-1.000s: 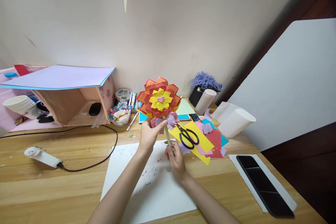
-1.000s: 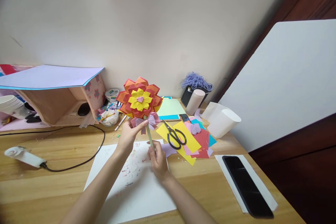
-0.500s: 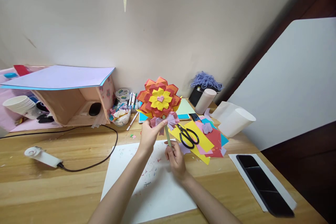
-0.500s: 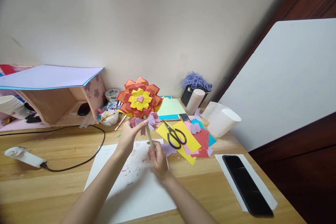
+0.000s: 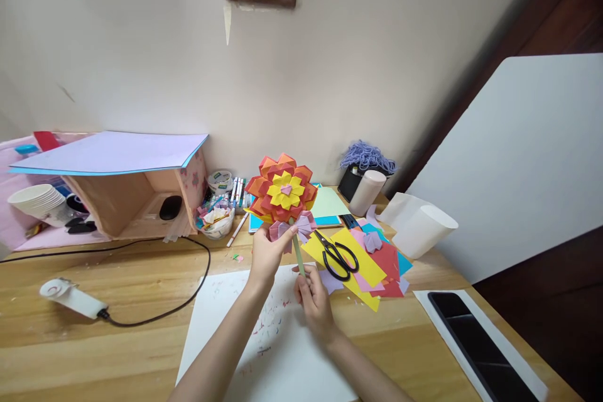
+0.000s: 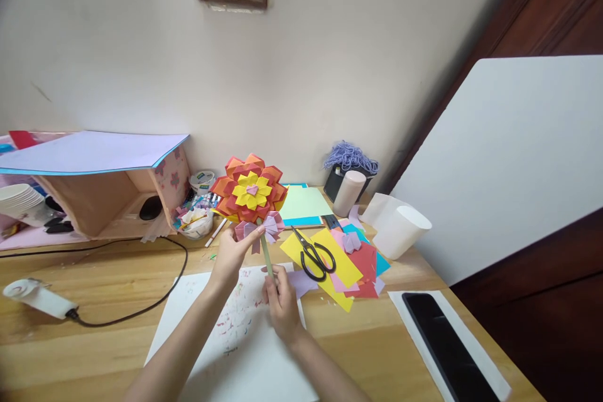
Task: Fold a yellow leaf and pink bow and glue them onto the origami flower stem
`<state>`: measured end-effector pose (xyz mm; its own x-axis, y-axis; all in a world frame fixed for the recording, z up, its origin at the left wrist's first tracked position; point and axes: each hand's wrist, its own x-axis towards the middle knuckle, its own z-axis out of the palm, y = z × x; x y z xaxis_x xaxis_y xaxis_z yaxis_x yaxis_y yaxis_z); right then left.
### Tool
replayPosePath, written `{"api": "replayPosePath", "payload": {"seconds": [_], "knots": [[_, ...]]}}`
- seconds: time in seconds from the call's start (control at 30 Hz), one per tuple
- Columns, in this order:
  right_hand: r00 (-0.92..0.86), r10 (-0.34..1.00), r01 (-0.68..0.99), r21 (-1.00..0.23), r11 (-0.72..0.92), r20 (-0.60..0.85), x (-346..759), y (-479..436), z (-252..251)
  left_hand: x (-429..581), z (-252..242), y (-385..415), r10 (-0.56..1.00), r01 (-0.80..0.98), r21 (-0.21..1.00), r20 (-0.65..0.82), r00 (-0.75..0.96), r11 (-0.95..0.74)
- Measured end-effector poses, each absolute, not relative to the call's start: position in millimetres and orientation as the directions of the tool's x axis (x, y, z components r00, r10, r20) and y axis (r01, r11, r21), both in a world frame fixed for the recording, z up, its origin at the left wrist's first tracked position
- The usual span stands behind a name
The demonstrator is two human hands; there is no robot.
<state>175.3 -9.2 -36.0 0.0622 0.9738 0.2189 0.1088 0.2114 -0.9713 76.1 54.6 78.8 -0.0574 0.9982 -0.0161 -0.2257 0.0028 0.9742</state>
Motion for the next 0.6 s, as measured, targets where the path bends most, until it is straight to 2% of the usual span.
{"api": "replayPosePath", "payload": {"seconds": [0.1, 0.27, 0.33, 0.6], "knots": [[0.061, 0.983, 0.044, -0.984, 0.171, 0.173, 170.1, -10.7, -32.6, 75.9, 72.4, 59.3, 0.993, -0.174, 0.984, -0.057, -0.100, 0.039], [0.065, 0.986, 0.023, -0.988, 0.154, 0.155, 168.0, -11.9, -32.5, 75.4, 62.7, 63.3, 0.999, -0.054, 0.997, -0.046, 0.015, 0.046], [0.068, 0.985, 0.034, -0.987, 0.155, 0.157, 168.9, -11.2, -33.1, 75.6, 60.5, 63.5, 0.998, -0.021, 0.998, -0.055, 0.013, 0.055], [0.078, 0.985, 0.046, -0.987, 0.153, 0.157, 167.0, -11.3, -33.2, 76.8, 57.8, 62.4, 0.996, -0.026, 0.997, -0.078, -0.046, 0.077]]}}
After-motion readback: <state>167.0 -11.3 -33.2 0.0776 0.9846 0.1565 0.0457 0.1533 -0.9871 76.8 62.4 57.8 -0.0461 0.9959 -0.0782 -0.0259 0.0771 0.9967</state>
